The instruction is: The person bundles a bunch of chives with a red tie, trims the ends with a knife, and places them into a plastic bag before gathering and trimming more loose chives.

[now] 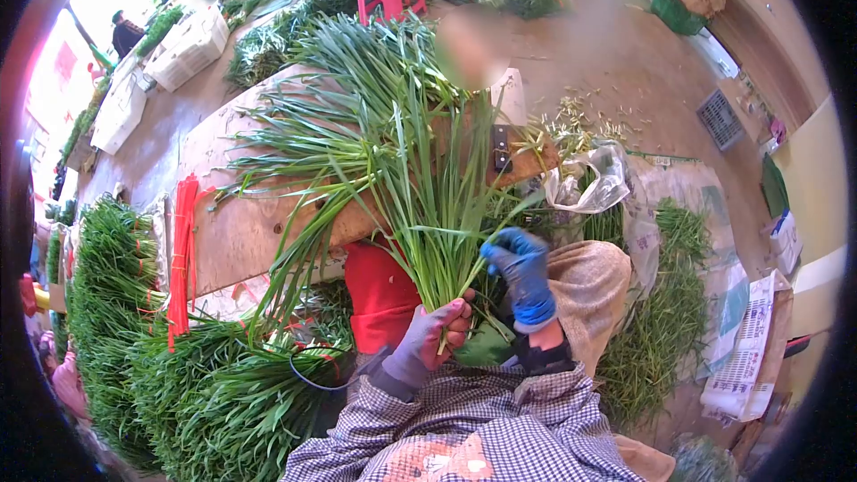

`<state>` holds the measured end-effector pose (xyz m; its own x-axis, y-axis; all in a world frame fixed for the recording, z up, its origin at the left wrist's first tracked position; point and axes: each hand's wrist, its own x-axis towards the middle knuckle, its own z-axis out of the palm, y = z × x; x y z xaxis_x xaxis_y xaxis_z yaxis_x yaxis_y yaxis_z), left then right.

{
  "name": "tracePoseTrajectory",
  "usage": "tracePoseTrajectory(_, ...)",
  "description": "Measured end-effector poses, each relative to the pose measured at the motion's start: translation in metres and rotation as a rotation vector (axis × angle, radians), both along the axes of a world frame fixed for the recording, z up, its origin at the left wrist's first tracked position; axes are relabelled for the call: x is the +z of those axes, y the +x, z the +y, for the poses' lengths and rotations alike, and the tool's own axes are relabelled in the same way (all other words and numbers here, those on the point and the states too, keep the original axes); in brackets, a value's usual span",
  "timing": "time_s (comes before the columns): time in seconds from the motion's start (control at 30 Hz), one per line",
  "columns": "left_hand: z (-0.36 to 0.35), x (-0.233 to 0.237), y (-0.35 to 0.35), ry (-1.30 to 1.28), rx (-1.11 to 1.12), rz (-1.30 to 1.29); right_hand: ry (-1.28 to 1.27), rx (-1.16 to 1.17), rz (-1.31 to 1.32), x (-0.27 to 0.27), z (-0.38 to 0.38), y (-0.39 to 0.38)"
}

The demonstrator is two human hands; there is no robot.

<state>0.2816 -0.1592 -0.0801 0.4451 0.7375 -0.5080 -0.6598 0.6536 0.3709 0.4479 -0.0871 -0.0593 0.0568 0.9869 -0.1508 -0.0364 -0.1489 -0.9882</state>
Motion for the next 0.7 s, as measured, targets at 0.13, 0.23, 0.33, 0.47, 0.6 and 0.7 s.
tracePoseTrajectory(0.13, 0.0, 0.006, -0.001, 0.009, -0.031, 0.007, 0.135, -0.091, -0.063, 0.02, 0.021, 0.038)
tracePoseTrajectory(0.23, -0.002, 0.005, -0.001, 0.013, -0.027, -0.026, 0.132, -0.171, -0.097, 0.036, 0.023, 0.046)
tracePoseTrajectory(0.33, -0.002, 0.0, -0.001, -0.005, -0.004, -0.021, 0.218, -0.247, 0.021, 0.035, 0.013, 0.049)
tracePoseTrajectory(0.47, -0.001, 0.0, 0.002, 0.002, 0.006, 0.002, 0.006, 0.081, -0.046, -0.001, -0.024, 0.058)
tracePoseTrajectory(0.6, -0.003, 0.004, 0.001, -0.025, 0.01, 0.038, 0.106, 0.162, -0.504, -0.019, -0.036, 0.046)
tracePoseTrajectory(0.7, -0.002, -0.001, 0.0, -0.021, 0.022, 0.011, 0.175, -0.199, -0.43, 0.006, -0.031, 0.066)
